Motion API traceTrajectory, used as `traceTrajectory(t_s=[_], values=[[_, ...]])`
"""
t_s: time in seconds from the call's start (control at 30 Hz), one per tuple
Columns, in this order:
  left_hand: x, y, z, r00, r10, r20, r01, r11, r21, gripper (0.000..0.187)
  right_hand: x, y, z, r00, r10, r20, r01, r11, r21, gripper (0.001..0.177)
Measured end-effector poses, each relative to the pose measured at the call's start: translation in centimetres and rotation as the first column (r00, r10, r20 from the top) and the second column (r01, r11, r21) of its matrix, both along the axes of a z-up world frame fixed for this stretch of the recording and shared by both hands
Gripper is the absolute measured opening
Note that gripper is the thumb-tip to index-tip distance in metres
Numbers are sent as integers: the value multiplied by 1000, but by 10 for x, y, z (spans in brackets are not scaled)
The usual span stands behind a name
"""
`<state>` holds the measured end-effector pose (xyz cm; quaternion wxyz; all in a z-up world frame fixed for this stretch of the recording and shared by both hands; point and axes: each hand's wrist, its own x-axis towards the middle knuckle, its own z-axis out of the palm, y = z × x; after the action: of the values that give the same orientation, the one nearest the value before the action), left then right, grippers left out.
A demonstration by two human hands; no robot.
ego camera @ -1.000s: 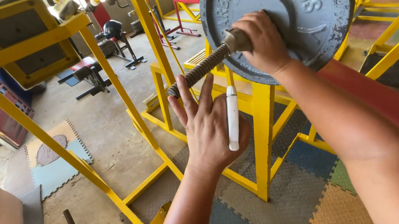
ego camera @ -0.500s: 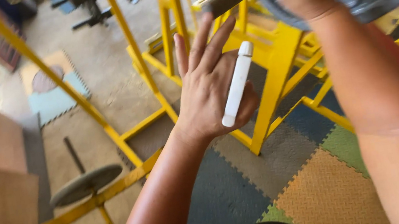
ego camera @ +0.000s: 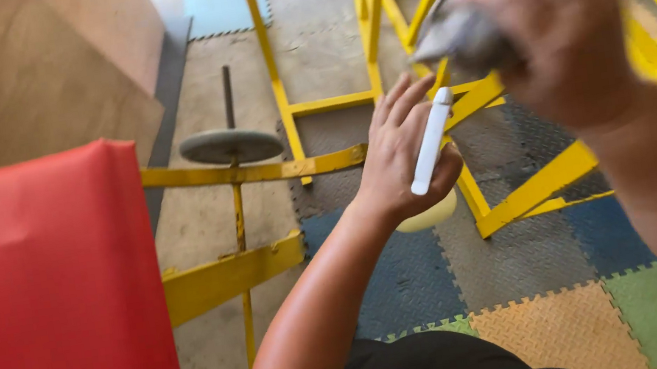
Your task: Cleaning and wiping down various gym weight machines and plates using a spray bottle and a cloth.
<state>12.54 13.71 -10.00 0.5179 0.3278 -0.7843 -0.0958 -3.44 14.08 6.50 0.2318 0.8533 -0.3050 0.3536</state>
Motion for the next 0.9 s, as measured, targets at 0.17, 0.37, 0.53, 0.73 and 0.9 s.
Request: traceTrajectory(t_s=[0.17, 0.37, 0.53, 0.73, 0.9], values=[[50, 28, -71, 970, 98, -221, -34, 960, 278, 54, 45, -46, -114, 975, 197, -104, -180, 972, 151, 38], [135, 69, -121, 865, 425, -268, -299, 864, 405, 41, 133, -96, -216, 954, 200, 222, -296, 518, 803, 40], [207, 78, -140, 670, 663, -334, -472, 727, 498, 39, 232, -116, -249, 766, -290, 574, -643, -328, 692, 29], [276, 70, -122, 458, 673, -581, -277, 729, 625, 36, 349, -129, -242, 446, 13, 895, -895, 20, 445, 32], [315, 56, -88, 225, 595, -772, 20, 789, 614, 37, 417, -128, -198, 652, 571, 500, -759, 482, 439, 54]])
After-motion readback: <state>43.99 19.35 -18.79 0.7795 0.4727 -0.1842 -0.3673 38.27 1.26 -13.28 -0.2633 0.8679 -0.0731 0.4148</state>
